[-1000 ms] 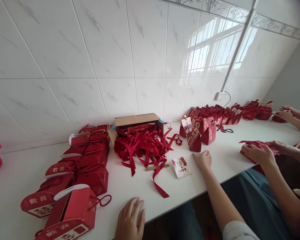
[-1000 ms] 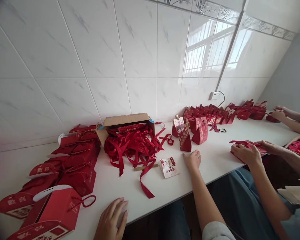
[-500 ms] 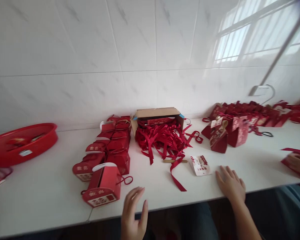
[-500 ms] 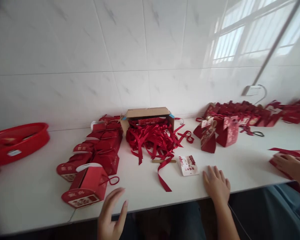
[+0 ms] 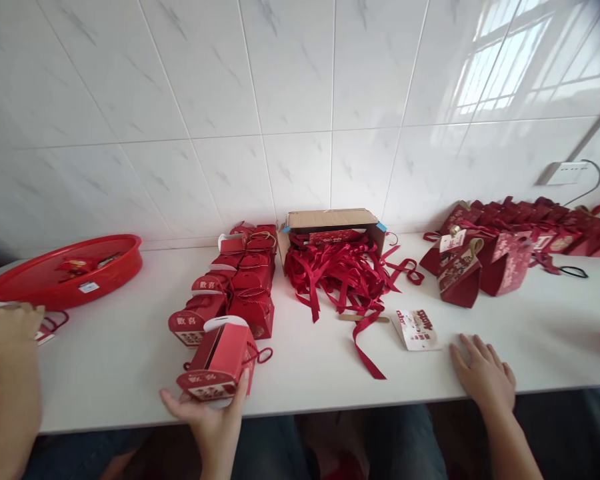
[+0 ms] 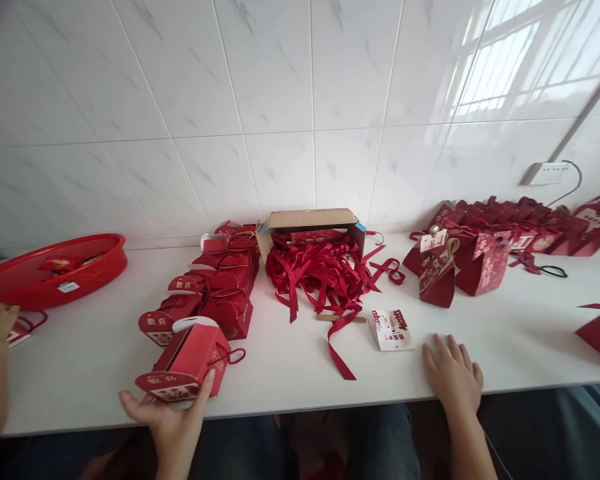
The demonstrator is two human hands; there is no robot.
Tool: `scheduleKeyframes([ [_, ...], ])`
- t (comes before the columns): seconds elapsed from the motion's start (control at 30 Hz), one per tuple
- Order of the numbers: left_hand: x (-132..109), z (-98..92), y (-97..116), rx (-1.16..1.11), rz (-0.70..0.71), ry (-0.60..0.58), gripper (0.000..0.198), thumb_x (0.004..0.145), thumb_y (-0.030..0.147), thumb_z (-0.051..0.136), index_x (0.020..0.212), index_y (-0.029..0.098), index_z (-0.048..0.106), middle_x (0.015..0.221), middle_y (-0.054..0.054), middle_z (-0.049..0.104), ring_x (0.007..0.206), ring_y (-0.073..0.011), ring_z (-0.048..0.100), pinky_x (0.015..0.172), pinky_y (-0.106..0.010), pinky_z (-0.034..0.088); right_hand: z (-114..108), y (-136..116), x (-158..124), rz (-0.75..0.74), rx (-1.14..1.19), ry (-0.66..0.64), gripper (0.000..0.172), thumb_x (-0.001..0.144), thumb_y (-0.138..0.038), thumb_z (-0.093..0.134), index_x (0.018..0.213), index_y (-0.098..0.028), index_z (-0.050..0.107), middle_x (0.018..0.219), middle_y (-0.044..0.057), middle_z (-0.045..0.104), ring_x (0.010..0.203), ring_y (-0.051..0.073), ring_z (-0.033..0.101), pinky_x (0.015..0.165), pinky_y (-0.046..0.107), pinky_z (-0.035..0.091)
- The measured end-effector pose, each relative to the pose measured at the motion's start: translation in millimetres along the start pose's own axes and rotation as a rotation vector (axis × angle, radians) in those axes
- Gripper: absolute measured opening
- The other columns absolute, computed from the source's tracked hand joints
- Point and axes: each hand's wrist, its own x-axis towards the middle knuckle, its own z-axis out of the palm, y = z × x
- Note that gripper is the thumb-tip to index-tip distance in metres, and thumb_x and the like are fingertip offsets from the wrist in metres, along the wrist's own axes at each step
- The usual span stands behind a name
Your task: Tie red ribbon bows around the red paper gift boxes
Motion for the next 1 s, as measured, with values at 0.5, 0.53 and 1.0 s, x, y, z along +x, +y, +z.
scheduleKeyframes([
  [0.5,-29.6,58.3,-2.3,0.228,0.419,-0.775,0.057,0.085,0.043,0.056,0.136,0.018,0.046,0.137,-0.019,0.049,0.13,-0.0383,0.042,0.101,-0.058,0.039,-9.8,-2.3,-4.8,-0.062,0.314,0.177,0.05,0.085,-0.048,0.038,0.115,-0.018,0.064,0.133,0.011,0.056,0.124,0.031,0.049,0.106,0.05,0.035],
  [0.53,-29.6,62.6,-5.3,0.315,0.461,-0.806,0.048,0.087,0.04,0.053,0.131,0.019,0.052,0.137,-0.018,0.05,0.13,-0.038,0.042,0.102,-0.059,0.038,-11.1,-2.6,-10.3,-0.113,0.437,0.245,0.046,0.085,-0.048,0.04,0.108,-0.017,0.066,0.125,0.013,0.061,0.117,0.03,0.055,0.102,0.048,0.04],
  [1.0,-29.9,43.1,13.2,-0.018,0.192,-0.743,0.034,0.09,0.04,0.051,0.115,0.021,0.065,0.123,-0.014,0.062,0.117,-0.0301,0.056,0.099,-0.05,0.046,-20.2,-118.6,-87.6,-0.799,0.553,-0.271,0.037,0.091,-0.019,0.044,0.115,-0.034,0.067,0.098,0.008,0.054,0.086,0.023,0.055,0.08,0.047,0.049],
])
